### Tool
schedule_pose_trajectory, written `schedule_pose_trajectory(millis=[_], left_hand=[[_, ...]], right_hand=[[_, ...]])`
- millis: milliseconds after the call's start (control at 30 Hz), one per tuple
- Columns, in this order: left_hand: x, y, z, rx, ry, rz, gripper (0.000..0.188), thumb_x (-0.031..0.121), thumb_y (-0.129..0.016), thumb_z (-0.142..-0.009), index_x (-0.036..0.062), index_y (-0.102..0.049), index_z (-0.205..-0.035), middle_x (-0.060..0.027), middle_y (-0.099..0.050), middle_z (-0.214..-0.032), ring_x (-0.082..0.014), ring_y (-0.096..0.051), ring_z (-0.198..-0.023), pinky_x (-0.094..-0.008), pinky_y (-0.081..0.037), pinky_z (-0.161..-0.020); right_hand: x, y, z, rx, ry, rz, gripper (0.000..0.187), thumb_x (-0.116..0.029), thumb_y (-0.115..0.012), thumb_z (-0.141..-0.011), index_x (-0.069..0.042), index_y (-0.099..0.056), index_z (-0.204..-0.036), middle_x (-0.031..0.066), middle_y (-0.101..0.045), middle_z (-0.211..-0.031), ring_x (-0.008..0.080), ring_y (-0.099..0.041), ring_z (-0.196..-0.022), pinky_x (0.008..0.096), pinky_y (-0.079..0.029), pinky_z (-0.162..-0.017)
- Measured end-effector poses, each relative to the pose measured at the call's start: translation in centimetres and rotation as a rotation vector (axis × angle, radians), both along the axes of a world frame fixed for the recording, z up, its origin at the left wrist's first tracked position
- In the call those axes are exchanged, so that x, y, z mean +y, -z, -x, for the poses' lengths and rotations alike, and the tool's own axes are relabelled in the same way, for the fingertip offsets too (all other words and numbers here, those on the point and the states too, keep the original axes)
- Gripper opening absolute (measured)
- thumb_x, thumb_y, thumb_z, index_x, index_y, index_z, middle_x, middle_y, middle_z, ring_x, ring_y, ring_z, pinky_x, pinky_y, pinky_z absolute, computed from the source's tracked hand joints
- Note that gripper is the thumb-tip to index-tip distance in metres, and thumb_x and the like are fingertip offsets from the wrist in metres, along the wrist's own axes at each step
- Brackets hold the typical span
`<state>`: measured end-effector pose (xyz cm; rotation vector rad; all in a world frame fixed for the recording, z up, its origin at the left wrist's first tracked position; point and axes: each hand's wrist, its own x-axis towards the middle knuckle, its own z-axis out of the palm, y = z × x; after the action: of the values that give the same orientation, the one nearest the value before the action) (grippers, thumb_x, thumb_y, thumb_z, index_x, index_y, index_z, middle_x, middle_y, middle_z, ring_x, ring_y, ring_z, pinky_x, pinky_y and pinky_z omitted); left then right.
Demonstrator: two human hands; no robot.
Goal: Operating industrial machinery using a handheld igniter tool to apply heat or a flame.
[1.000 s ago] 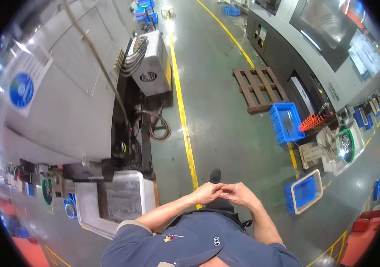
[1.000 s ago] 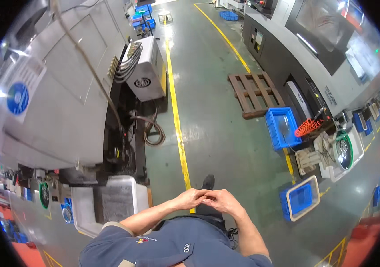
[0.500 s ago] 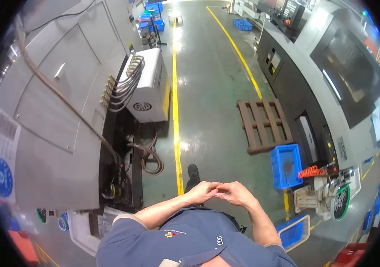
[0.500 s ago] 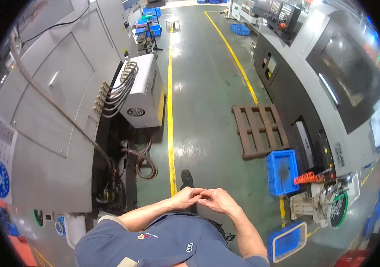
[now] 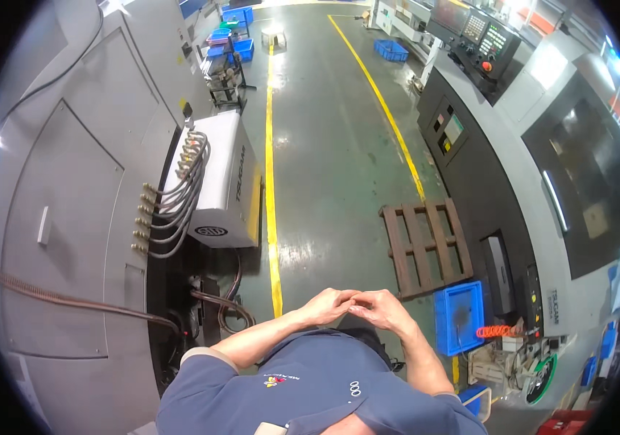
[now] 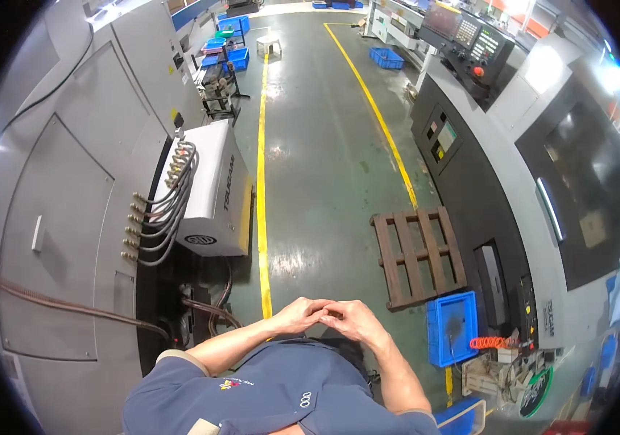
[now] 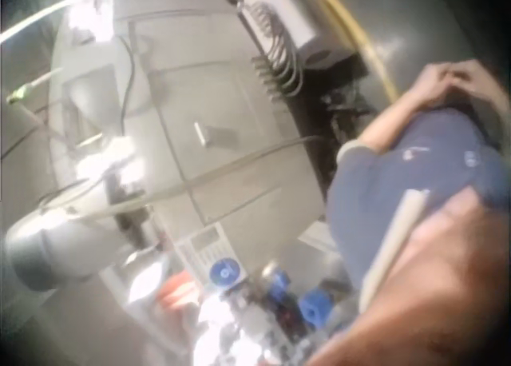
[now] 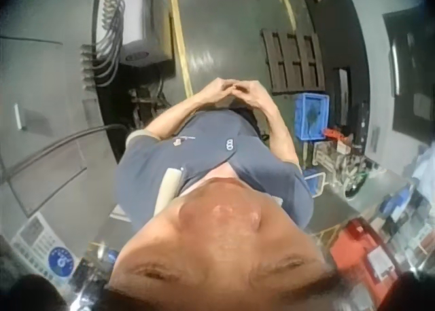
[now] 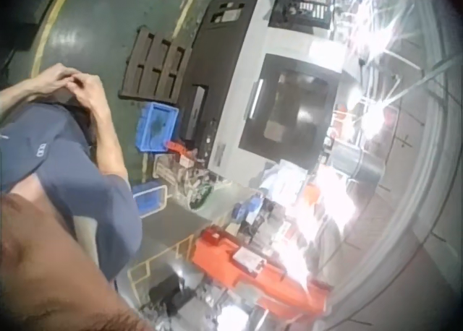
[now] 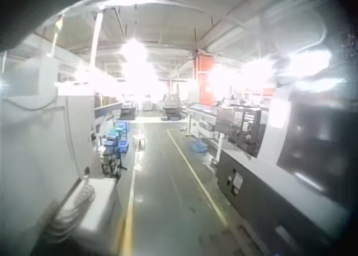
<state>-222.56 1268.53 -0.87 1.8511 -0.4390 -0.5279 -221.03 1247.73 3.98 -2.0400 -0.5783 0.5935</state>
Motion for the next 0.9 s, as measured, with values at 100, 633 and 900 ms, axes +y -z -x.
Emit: schedule_pose_trajectory(millis=[100, 633, 900], left_hand=[[0.5, 1.4, -4.5, 0.03, -0.077, 0.033, 0.037, 0.021, -0.052, -0.1, 0.0036, -0.06, -0.132, -0.0233, -0.071, -0.11, -0.0404, -0.069, -0.103, -0.0432, -0.053, -0.09], [-1.9, 2.4, -18.2, 0.251, -0.698, -0.114, 0.041, 0.033, -0.052, -0.105, 0.0015, -0.063, -0.128, -0.0193, -0.074, -0.104, -0.0264, -0.072, -0.096, -0.0374, -0.053, -0.085], [-3.9, 2.6, -11.4, 0.337, -1.107, -0.1, 0.041, 0.034, -0.051, -0.105, 0.0009, -0.062, -0.127, -0.016, -0.074, -0.099, -0.0221, -0.07, -0.087, -0.0358, -0.054, -0.079]], right_hand=[[0.5, 0.3, -6.6, 0.026, -0.134, -0.011, 0.029, -0.025, -0.072, -0.092, -0.003, -0.071, -0.111, 0.0145, -0.074, -0.094, 0.0256, -0.069, -0.081, 0.0345, -0.054, -0.077], [5.2, 5.2, -34.3, 0.165, -0.902, -0.023, 0.032, -0.036, -0.068, -0.093, -0.011, -0.075, -0.111, 0.0187, -0.073, -0.098, 0.0381, -0.071, -0.088, 0.0432, -0.055, -0.08], [10.9, 8.4, -31.2, 0.191, -1.296, -0.104, 0.035, -0.037, -0.066, -0.092, -0.006, -0.076, -0.103, 0.0193, -0.073, -0.089, 0.0373, -0.07, -0.082, 0.045, -0.054, -0.076]])
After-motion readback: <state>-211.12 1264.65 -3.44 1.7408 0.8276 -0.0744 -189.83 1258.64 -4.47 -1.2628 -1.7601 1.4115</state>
